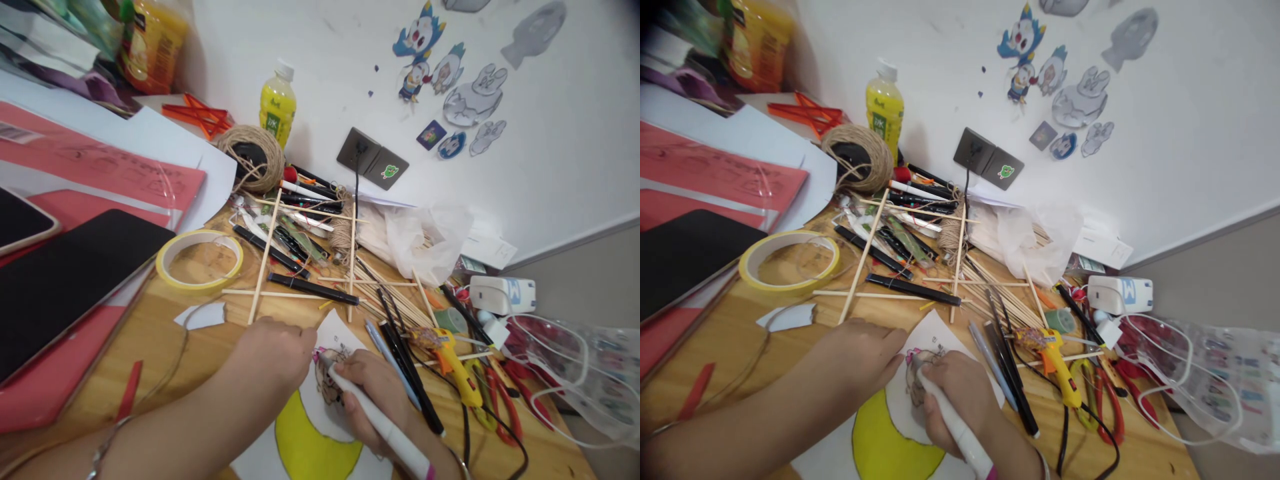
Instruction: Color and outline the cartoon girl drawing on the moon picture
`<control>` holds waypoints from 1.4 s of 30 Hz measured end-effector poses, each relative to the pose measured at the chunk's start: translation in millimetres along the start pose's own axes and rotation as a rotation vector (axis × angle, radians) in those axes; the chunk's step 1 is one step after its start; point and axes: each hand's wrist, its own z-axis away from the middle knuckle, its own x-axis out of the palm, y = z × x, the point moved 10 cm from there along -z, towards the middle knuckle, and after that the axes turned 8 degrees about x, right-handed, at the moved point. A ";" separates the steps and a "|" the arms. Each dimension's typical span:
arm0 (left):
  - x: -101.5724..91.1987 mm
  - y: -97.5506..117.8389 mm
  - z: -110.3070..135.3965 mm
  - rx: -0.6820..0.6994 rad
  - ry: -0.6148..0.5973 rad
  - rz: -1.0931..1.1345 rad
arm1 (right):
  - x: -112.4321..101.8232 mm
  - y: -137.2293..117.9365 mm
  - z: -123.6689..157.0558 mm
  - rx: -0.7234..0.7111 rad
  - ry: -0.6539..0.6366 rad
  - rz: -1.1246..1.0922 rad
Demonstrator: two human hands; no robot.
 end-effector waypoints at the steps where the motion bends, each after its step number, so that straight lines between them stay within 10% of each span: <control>1: 1.0 -0.5 -0.1 -0.003 -0.009 0.004 | -1.0 0.5 0.6 -0.001 0.012 -0.005; 42: -0.7 2.1 -1.6 0.008 -0.013 0.067 | -1.5 7.6 8.0 0.028 0.030 -0.004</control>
